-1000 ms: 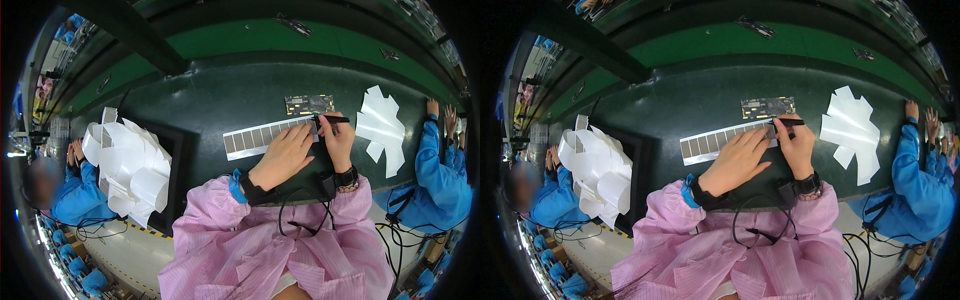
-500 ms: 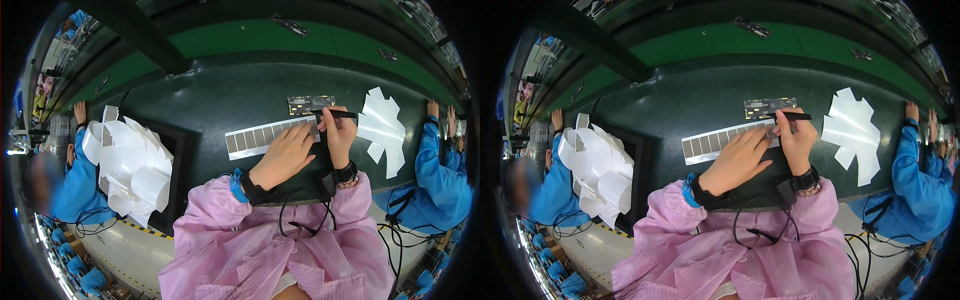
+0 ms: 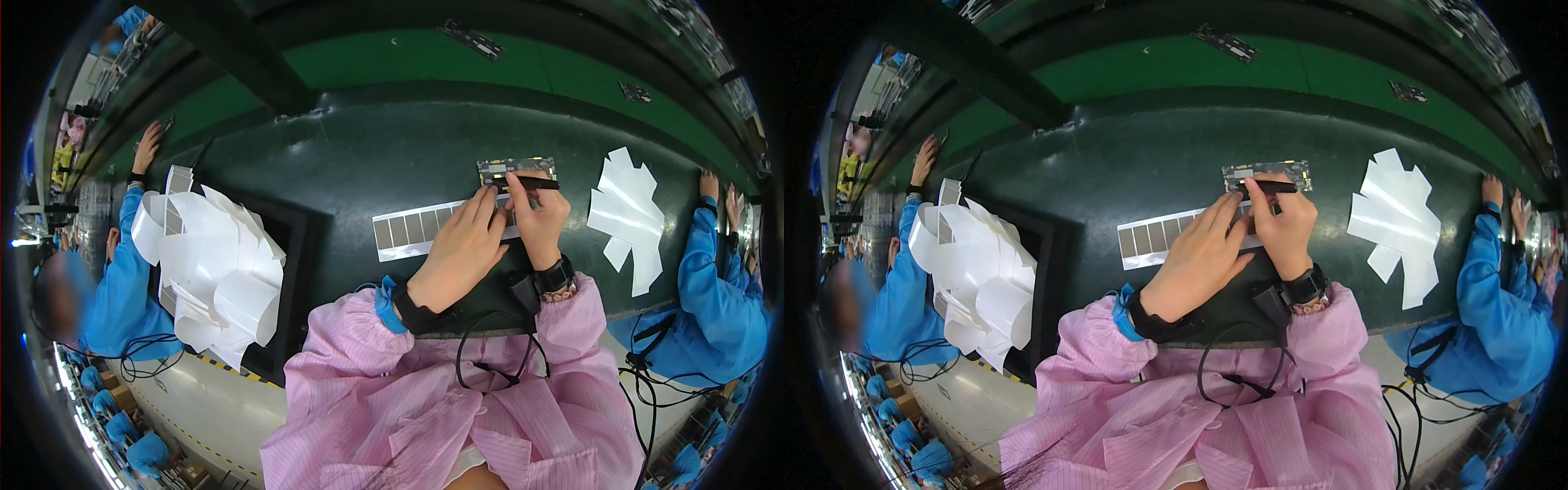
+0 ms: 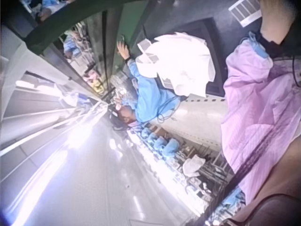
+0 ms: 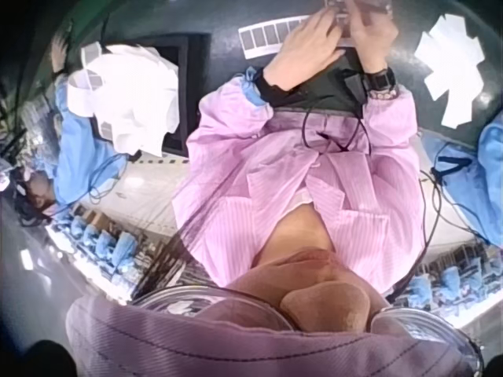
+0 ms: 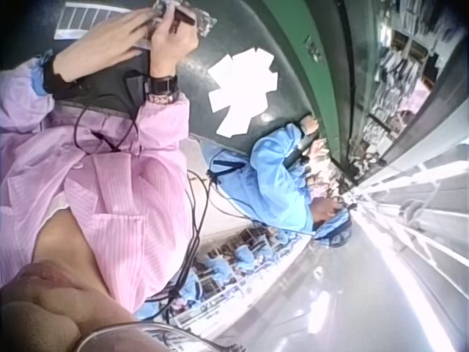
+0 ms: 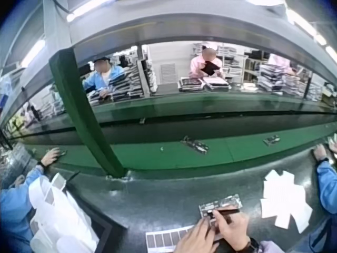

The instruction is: The worker attaches small labels or components to printed circuit boards at an industrial assembly line.

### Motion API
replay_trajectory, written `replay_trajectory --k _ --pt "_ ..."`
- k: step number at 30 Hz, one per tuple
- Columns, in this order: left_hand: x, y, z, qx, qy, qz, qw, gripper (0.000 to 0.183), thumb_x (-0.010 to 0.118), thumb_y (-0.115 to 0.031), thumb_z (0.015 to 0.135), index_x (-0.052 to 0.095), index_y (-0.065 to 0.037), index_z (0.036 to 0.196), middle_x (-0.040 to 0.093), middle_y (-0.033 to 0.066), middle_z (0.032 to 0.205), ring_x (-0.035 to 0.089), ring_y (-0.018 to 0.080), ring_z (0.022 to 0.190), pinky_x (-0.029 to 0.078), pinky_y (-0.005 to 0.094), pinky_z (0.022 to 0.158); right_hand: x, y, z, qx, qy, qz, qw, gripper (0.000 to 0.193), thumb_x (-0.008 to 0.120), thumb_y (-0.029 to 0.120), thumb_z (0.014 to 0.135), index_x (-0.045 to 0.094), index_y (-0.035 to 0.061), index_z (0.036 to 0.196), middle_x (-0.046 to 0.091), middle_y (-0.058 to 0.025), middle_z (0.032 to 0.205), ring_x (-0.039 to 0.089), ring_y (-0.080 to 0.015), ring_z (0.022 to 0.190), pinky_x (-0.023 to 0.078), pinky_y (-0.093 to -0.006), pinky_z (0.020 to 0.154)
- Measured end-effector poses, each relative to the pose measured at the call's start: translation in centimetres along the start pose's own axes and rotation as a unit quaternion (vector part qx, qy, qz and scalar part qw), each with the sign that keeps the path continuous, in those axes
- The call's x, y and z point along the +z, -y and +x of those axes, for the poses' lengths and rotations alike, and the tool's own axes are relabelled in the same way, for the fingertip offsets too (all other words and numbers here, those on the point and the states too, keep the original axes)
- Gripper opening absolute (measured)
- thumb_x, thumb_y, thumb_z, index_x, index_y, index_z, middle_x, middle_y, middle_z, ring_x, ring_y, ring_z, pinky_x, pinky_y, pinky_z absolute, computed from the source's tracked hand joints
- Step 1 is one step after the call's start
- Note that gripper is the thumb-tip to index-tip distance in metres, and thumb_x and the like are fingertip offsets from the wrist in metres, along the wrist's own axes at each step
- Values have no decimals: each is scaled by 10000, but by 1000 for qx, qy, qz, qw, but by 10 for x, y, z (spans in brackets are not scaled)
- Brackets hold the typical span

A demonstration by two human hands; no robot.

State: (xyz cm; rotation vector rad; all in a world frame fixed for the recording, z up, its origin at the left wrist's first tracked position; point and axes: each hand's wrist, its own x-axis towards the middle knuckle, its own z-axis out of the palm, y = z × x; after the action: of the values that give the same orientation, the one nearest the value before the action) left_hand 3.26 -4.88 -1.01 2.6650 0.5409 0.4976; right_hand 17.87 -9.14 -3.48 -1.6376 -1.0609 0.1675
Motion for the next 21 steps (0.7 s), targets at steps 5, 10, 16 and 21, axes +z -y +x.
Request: replay_trajectory --k 5,10,16,21 --pt "-1 1 -1 -2 0 0 1000 557 706 -211 774 488 30 1227 449 218 1307 446 337 1248 418 388 1006 2 -1 -1 3 1 -11 1000 96 715 81 817 677 20 880 672 -79 737 635 -146 578 485 -253 537" --pt "0 1 -1 -1 1 -3 1000 555 705 -208 775 488 29 1227 453 216 1303 445 337 1250 420 388 1004 1 -2 0 -1 3 -22 1000 96 714 81 818 673 18 877 670 -83 732 631 -146 570 485 -254 536" --pt "-3 9 5 1 -6 -38 999 489 710 -178 761 516 23 1163 448 212 1309 473 340 1205 432 395 986 2 0 3 -8 10 -22 1000 91 709 73 822 665 14 876 661 -87 715 628 -139 566 482 -247 534" --pt "1 13 14 6 -56 13 998 430 696 -141 761 534 13 1127 544 161 1187 523 313 1131 436 389 971 0 -7 1 13 1 5 1000 96 694 73 842 654 4 896 652 -72 705 623 -120 563 477 -234 526"
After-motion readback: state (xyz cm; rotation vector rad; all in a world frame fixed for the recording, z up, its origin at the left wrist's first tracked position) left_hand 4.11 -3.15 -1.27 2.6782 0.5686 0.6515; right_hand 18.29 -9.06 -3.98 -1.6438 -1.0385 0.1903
